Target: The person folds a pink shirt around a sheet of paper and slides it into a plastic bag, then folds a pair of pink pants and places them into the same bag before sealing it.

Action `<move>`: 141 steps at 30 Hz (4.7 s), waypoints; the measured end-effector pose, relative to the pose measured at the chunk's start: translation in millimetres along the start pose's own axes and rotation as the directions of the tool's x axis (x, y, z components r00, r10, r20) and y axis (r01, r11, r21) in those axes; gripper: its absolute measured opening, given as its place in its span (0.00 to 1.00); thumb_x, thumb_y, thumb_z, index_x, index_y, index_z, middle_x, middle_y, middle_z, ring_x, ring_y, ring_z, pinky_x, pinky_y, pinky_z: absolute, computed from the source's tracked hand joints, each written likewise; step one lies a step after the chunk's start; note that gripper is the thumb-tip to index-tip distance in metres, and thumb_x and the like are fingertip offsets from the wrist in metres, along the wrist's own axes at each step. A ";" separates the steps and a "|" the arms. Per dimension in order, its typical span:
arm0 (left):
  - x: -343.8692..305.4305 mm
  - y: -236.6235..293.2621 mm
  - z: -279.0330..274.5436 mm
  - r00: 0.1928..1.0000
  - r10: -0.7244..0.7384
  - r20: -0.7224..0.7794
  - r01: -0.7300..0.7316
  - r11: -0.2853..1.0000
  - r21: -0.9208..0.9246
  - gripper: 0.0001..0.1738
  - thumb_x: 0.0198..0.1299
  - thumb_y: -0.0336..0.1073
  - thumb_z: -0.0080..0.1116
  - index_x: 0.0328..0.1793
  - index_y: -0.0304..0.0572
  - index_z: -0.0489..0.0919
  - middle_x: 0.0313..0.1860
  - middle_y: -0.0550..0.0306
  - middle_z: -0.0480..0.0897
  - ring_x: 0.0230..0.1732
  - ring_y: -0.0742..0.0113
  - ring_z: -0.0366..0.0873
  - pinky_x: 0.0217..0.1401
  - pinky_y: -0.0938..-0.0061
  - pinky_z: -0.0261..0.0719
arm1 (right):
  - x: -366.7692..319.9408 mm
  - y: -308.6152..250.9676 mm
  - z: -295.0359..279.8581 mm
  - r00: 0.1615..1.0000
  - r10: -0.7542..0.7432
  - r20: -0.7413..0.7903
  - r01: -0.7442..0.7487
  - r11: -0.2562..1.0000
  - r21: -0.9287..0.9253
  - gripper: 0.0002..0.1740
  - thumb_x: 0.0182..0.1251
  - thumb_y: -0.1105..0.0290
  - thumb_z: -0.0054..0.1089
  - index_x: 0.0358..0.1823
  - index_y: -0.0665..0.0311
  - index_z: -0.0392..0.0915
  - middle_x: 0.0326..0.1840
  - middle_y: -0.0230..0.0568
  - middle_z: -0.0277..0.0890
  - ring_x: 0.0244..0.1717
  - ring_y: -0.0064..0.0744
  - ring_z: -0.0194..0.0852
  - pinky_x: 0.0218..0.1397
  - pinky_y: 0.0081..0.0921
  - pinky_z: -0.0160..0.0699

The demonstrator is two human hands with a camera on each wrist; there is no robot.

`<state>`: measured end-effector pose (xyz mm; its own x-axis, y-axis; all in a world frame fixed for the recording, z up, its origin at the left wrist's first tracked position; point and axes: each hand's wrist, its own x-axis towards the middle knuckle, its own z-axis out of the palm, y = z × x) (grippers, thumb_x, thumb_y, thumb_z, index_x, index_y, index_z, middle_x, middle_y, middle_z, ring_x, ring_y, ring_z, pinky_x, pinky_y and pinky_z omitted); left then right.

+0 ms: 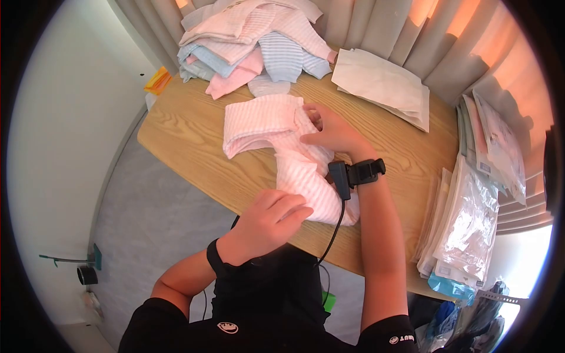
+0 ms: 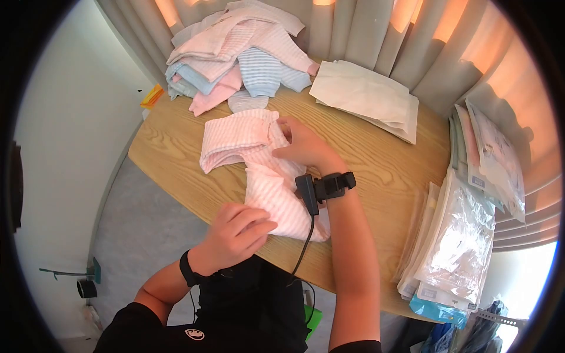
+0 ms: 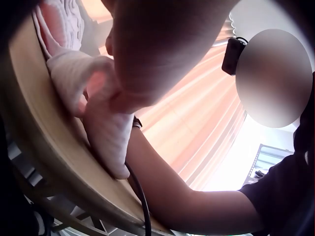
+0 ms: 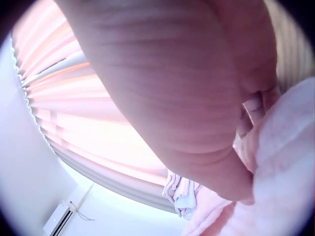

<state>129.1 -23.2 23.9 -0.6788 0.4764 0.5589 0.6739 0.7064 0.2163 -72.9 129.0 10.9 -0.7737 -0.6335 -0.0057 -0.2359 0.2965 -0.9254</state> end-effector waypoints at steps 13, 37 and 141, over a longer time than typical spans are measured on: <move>-20.9 -14.1 -22.8 0.824 -0.468 -0.319 0.458 0.882 -0.112 0.26 0.46 0.27 0.62 0.54 0.34 0.71 0.58 0.37 0.70 0.61 0.45 0.67 0.65 0.58 0.64 | -4.0 3.6 -14.0 0.997 0.073 0.037 -0.069 0.993 -0.092 0.37 0.49 0.64 0.71 0.63 0.62 0.66 0.48 0.41 0.72 0.46 0.32 0.71 0.50 0.26 0.73; -25.7 -27.4 -8.3 0.922 -0.306 0.236 0.363 0.894 -0.261 0.23 0.42 0.23 0.53 0.50 0.43 0.74 0.64 0.50 0.74 0.70 0.50 0.63 0.76 0.46 0.40 | -17.3 -51.5 10.3 0.987 0.085 0.134 -0.045 0.960 -0.275 0.26 0.55 0.60 0.65 0.53 0.66 0.73 0.38 0.43 0.77 0.38 0.34 0.76 0.41 0.27 0.75; 188.5 -194.2 -100.2 0.834 0.036 -0.551 0.006 0.997 0.075 0.36 0.51 0.25 0.59 0.69 0.35 0.64 0.66 0.43 0.63 0.68 0.51 0.63 0.70 0.65 0.62 | 17.4 31.9 19.3 0.795 -0.009 -0.607 0.152 0.971 0.185 0.24 0.55 0.76 0.58 0.55 0.69 0.69 0.59 0.47 0.69 0.47 0.39 0.76 0.47 0.27 0.75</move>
<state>-100.5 -123.1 167.5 -0.3809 0.1343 0.9148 0.6457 0.7468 0.1592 -82.6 113.7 -26.1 -0.9697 -0.0720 0.2335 -0.2379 0.0594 -0.9695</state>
